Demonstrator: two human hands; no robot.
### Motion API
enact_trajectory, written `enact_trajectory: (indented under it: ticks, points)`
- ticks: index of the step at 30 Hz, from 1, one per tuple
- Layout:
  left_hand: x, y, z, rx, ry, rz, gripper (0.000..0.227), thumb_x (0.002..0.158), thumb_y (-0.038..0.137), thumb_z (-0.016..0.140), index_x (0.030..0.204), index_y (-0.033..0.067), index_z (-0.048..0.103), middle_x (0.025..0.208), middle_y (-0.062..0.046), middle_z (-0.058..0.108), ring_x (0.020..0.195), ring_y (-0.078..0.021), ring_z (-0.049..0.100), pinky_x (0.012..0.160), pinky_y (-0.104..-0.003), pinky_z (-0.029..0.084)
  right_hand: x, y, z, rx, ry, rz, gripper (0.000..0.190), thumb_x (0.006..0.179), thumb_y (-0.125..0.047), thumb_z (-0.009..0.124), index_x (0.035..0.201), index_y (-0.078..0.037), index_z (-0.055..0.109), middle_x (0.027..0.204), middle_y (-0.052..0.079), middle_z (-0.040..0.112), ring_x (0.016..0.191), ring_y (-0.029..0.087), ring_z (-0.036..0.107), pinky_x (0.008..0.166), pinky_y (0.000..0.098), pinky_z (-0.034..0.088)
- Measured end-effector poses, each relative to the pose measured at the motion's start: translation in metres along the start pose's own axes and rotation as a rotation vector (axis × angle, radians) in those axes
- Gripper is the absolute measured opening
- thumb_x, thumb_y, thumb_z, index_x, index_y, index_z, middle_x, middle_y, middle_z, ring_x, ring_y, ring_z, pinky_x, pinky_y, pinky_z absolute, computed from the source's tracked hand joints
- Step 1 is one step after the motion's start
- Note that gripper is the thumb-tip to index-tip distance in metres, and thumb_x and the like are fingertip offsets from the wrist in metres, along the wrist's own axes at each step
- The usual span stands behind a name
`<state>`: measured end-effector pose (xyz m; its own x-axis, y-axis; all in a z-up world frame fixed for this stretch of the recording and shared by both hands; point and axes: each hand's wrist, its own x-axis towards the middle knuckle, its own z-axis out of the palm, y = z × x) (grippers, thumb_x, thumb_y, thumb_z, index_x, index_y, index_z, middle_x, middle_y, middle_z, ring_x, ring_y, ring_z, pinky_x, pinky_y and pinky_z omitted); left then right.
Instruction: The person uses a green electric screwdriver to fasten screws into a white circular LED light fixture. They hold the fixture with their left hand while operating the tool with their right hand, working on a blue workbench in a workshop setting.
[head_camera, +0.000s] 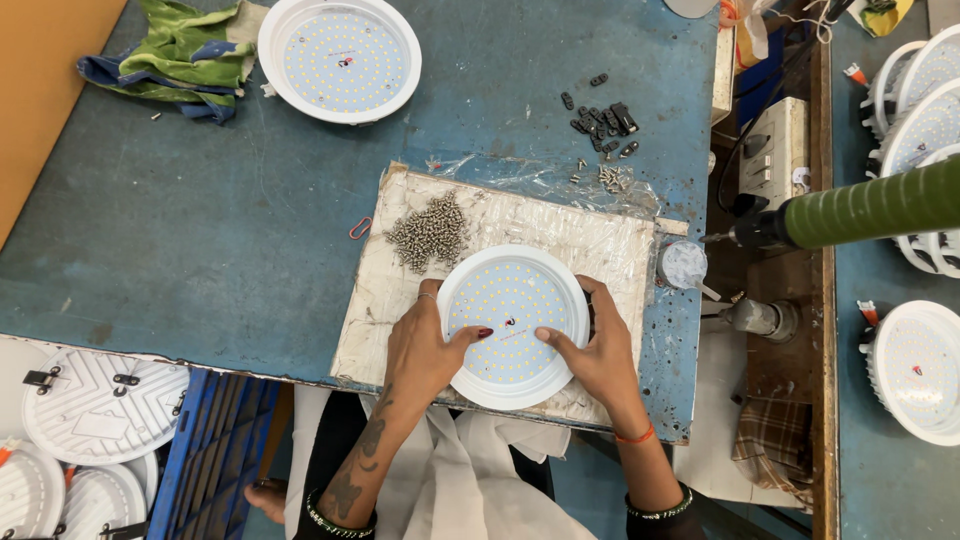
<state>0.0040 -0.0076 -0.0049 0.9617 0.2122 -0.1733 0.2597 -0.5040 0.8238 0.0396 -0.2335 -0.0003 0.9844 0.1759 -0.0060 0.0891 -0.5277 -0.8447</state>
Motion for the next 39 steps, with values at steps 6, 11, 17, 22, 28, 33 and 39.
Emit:
enact_trajectory:
  ticks: [6,11,17,22,28,33,39]
  points:
    - [-0.0005,0.0000,-0.0004,0.006,-0.012,-0.005,0.066,0.072,0.030,0.089,0.116,-0.0012,0.052,0.092,-0.023,0.074,0.089,-0.0394,0.074,0.075,-0.047,0.056,0.0007,0.0046,0.0021,0.050,-0.011,0.022,0.071,0.074,-0.022,0.087,0.133,-0.004,0.054,0.115,0.015,0.071,0.103,0.024,0.074,0.087,0.0358,0.060]
    - [-0.0002,-0.0017,0.0015,0.004,-0.001,0.009,0.065,0.074,0.028,0.088,0.118,-0.0003,0.050,0.095,-0.023,0.073,0.090,-0.0399,0.073,0.076,-0.048,0.056,0.0010,0.0062,0.0019,0.057,-0.014,0.057,0.071,0.074,-0.024,0.087,0.134,-0.005,0.054,0.113,0.015,0.073,0.101,0.023,0.075,0.085,0.0354,0.061]
    - [-0.0022,-0.0012,0.0018,-0.011,0.011,0.036,0.061,0.077,0.027,0.085,0.119,0.0018,0.050,0.095,-0.021,0.073,0.091,-0.0392,0.073,0.076,-0.048,0.056,0.0033,0.0055,0.0001,0.077,-0.025,0.042,0.069,0.073,-0.024,0.088,0.131,-0.005,0.056,0.110,0.015,0.074,0.100,0.022,0.075,0.084,0.0346,0.061]
    - [-0.0025,-0.0002,0.0011,0.004,0.000,0.021,0.057,0.078,0.024,0.084,0.118,0.0022,0.050,0.096,-0.021,0.072,0.092,-0.0397,0.072,0.077,-0.048,0.055,0.0073,0.0045,-0.0013,0.023,-0.026,0.078,0.070,0.068,-0.022,0.091,0.126,-0.006,0.055,0.103,0.013,0.076,0.093,0.022,0.076,0.079,0.0345,0.061]
    - [-0.0034,-0.0005,0.0012,-0.015,0.007,0.016,0.053,0.079,0.020,0.081,0.118,0.0012,0.050,0.098,-0.023,0.072,0.093,-0.0407,0.072,0.078,-0.048,0.055,0.0097,0.0034,-0.0012,0.019,-0.026,0.075,0.069,0.067,-0.022,0.092,0.124,-0.006,0.056,0.101,0.013,0.076,0.090,0.021,0.077,0.076,0.0340,0.063]
    - [-0.0036,-0.0006,0.0009,-0.005,0.000,0.012,0.056,0.078,0.019,0.081,0.119,-0.0004,0.049,0.098,-0.024,0.071,0.092,-0.0413,0.072,0.078,-0.048,0.055,0.0080,0.0020,0.0002,0.008,-0.019,0.097,0.068,0.068,-0.023,0.090,0.125,-0.008,0.057,0.101,0.013,0.076,0.088,0.021,0.077,0.075,0.0336,0.062]
    - [-0.0027,0.0016,0.0006,0.018,-0.012,-0.030,0.059,0.078,0.022,0.083,0.121,-0.0007,0.048,0.096,-0.024,0.071,0.092,-0.0419,0.072,0.076,-0.048,0.055,0.0075,0.0000,0.0004,0.017,-0.008,0.073,0.066,0.070,-0.023,0.090,0.126,-0.007,0.058,0.104,0.012,0.076,0.091,0.021,0.077,0.077,0.0335,0.062]
